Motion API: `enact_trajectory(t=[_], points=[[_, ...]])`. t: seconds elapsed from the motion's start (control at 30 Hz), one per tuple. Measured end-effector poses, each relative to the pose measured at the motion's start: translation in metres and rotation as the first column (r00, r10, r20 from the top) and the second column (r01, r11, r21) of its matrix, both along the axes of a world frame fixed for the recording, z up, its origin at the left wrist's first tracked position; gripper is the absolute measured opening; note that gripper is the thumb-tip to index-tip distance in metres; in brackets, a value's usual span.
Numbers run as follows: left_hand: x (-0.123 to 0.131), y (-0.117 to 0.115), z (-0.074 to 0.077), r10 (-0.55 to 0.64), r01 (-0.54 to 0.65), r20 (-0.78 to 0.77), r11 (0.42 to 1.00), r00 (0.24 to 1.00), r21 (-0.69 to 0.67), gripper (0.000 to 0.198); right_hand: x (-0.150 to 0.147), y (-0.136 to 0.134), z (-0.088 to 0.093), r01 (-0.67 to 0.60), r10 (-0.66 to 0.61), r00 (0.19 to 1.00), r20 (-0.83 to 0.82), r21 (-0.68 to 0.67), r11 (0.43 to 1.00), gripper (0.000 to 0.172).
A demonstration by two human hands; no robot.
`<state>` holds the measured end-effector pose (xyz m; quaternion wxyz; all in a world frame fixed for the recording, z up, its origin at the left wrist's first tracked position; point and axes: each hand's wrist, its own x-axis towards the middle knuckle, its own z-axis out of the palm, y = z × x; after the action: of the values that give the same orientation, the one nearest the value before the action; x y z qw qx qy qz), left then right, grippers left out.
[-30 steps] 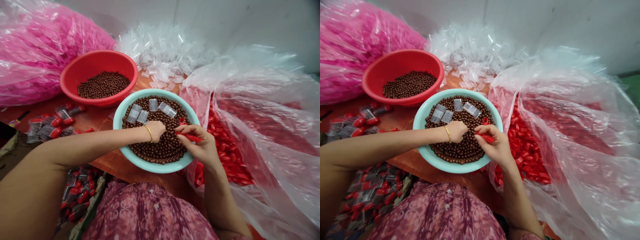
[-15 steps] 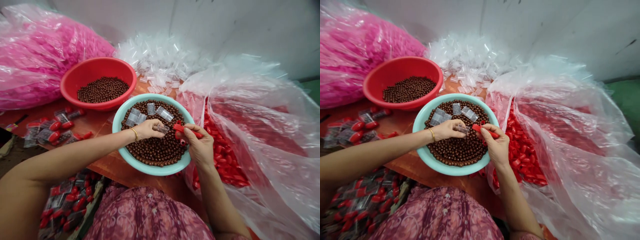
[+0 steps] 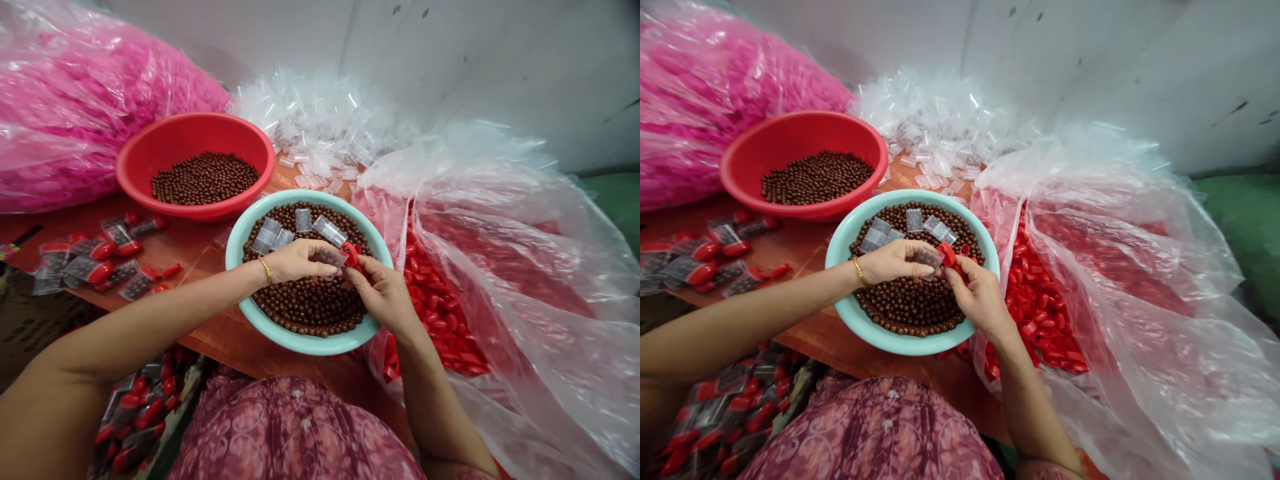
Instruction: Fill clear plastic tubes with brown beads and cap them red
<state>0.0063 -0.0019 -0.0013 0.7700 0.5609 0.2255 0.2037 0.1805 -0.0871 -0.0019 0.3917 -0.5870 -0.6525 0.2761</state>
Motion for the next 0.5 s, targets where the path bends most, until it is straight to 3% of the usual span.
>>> enact_trajectory(t=[0.2,0.3,0.4,0.5], points=[[-0.001,-0.002,0.004,0.017,-0.009,0.086,0.996,0.996,-0.089,0.026,0.001,0.006,0.007,0.154,-0.159,0.984,0.082,0.063,0.986,0.033],[-0.004,-0.001,0.006,0.084,-0.07,0.127,0.991,0.988,-0.11,0.026,0.001,0.009,0.011,0.144,-0.131,0.937,0.325,-0.015,0.989,0.023],[-0.006,0.001,0.009,0.189,-0.157,0.193,0.973,0.963,-0.169,0.027,-0.007,0.012,0.014,0.002,0.152,0.72,0.678,-0.221,0.975,0.016],[-0.008,0.003,0.013,0.243,-0.187,0.23,0.952,0.942,-0.243,0.029,-0.022,0.017,0.016,-0.079,0.417,0.437,0.797,-0.427,0.901,0.018]])
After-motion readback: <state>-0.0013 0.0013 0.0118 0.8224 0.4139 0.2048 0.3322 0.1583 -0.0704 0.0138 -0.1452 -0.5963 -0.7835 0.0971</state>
